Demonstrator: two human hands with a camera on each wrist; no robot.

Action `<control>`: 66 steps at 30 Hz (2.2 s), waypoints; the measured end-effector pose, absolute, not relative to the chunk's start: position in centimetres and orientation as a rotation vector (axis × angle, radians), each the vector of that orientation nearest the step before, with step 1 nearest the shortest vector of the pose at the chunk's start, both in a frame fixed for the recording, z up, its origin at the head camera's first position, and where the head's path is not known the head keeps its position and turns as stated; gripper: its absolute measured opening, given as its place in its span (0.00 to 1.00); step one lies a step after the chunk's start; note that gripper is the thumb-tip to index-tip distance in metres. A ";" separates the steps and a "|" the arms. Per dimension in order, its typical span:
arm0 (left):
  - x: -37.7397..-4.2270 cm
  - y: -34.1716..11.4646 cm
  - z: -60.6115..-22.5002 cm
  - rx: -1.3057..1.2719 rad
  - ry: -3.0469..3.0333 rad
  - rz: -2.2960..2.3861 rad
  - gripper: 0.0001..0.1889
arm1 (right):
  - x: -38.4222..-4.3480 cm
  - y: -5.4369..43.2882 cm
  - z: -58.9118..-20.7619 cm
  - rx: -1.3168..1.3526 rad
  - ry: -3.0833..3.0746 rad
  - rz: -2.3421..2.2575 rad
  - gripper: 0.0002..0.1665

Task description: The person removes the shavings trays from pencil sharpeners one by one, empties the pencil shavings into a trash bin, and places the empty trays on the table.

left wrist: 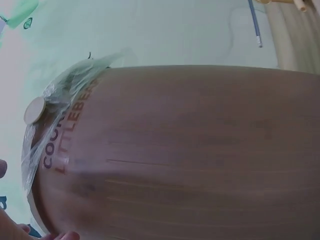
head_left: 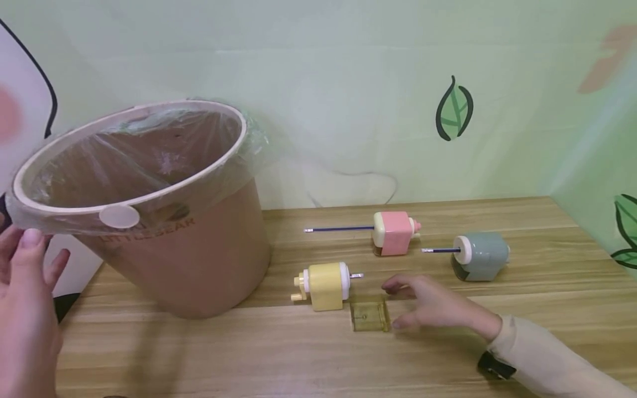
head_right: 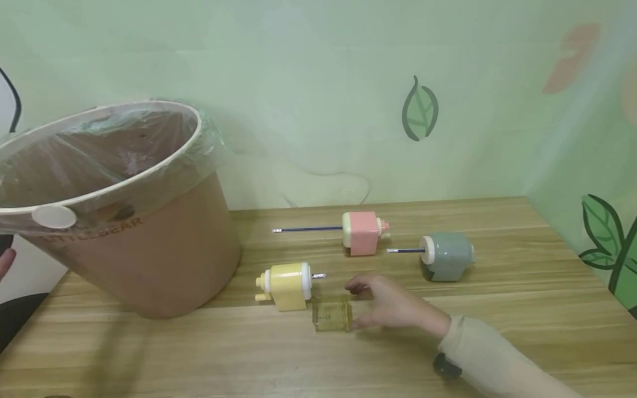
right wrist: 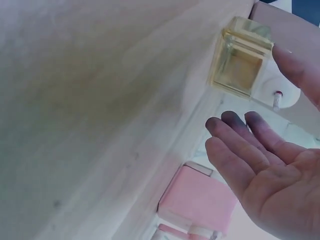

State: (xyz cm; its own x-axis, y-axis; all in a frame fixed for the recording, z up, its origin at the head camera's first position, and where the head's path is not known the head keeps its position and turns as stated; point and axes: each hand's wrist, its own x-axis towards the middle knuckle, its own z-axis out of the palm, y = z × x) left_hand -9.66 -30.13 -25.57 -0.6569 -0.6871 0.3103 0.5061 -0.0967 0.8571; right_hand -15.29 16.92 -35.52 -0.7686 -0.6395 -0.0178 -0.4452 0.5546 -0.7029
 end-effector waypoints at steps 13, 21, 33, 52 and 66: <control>-6.9 -25.7 -26.9 -0.076 -1.198 -1.931 0.18 | -15.4 18.4 -33.7 -0.892 2.617 -1.112 0.32; -6.6 -23.5 -28.0 -0.133 -1.457 -1.873 0.14 | -15.6 19.2 -33.0 -0.849 2.636 -1.233 0.32; -7.5 -20.3 -28.5 -0.042 -1.975 -1.703 0.15 | -16.6 20.5 -31.6 -0.832 2.650 -1.355 0.31; -10.8 -15.7 -30.4 -0.277 -2.329 -1.613 0.19 | -19.5 21.0 -31.0 -0.728 2.704 -1.397 0.33; -13.6 -12.1 -31.2 -0.375 -2.446 -1.688 0.21 | -21.8 20.9 -31.4 -0.675 2.770 -1.303 0.36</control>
State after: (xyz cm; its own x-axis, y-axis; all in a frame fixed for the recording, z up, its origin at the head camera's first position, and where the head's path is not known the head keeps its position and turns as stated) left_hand -13.58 -12.05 -31.22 -0.9582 0.1212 0.2591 0.2853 0.3372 0.8972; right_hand -21.77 20.87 -31.40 -0.9072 -0.3833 0.1733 -0.3779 0.5618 -0.7360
